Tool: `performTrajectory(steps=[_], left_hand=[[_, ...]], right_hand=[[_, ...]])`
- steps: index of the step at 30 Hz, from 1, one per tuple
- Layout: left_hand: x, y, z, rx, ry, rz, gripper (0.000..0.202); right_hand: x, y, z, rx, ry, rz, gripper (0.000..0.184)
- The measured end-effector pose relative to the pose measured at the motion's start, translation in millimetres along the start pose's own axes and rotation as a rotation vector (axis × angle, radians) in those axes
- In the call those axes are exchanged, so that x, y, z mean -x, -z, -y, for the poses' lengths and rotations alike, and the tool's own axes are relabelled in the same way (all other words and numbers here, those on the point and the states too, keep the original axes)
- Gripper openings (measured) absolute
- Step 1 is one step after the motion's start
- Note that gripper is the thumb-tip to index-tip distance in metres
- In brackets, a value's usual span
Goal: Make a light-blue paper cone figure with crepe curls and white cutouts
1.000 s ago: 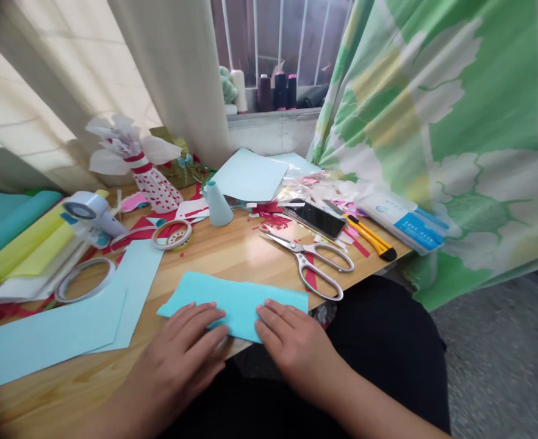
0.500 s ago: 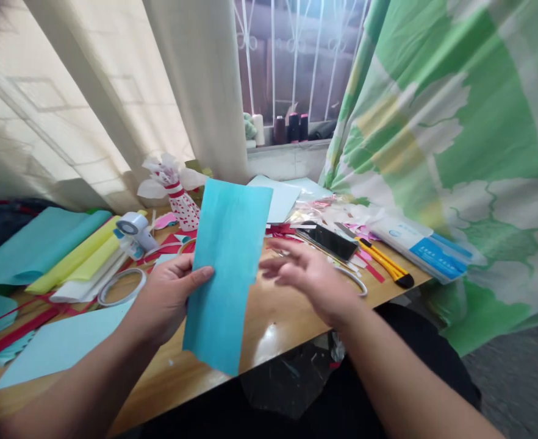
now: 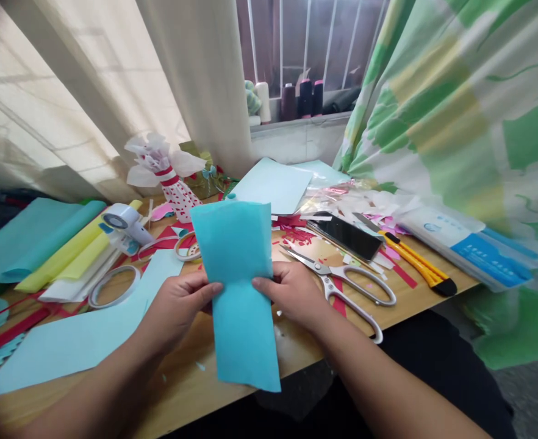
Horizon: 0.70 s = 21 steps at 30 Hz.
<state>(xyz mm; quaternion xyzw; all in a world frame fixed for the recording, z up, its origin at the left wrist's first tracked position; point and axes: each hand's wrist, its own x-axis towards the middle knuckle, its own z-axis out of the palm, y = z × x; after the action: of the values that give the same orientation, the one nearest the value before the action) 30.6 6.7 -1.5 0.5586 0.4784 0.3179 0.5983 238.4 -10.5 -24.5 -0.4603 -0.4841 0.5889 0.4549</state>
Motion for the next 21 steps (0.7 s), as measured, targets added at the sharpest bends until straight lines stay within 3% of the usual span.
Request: performTrajectory(steps=[7, 11, 16, 18, 21], left_hand=[[-2.7, 2.5, 0.6, 0.171, -0.029, -0.002, 0.014], [-2.2, 3.0, 3.1, 0.230, -0.073, 0.005, 0.010], [-2.7, -2.5, 6.0, 0.251, -0.126, -0.012, 0.009], [-2.1, -5.7, 5.3, 0.300, -0.084, -0.032, 0.021], [1.5, -9.3, 3.9, 0.397, 0.103, 0.006, 0.031]], right_hand=[[2.2, 3.6, 1.0, -0.098, 0.144, 0.069, 0.013], [6.8, 7.3, 1.3, -0.089, 0.271, 0.097, 0.029], [8.8, 12.0, 0.1, -0.030, 0.319, 0.108, 0.032], [8.4, 12.9, 0.9, 0.039, 0.358, 0.079, 0.032], [6.4, 14.3, 1.1, 0.165, 0.406, -0.037, 0.032]])
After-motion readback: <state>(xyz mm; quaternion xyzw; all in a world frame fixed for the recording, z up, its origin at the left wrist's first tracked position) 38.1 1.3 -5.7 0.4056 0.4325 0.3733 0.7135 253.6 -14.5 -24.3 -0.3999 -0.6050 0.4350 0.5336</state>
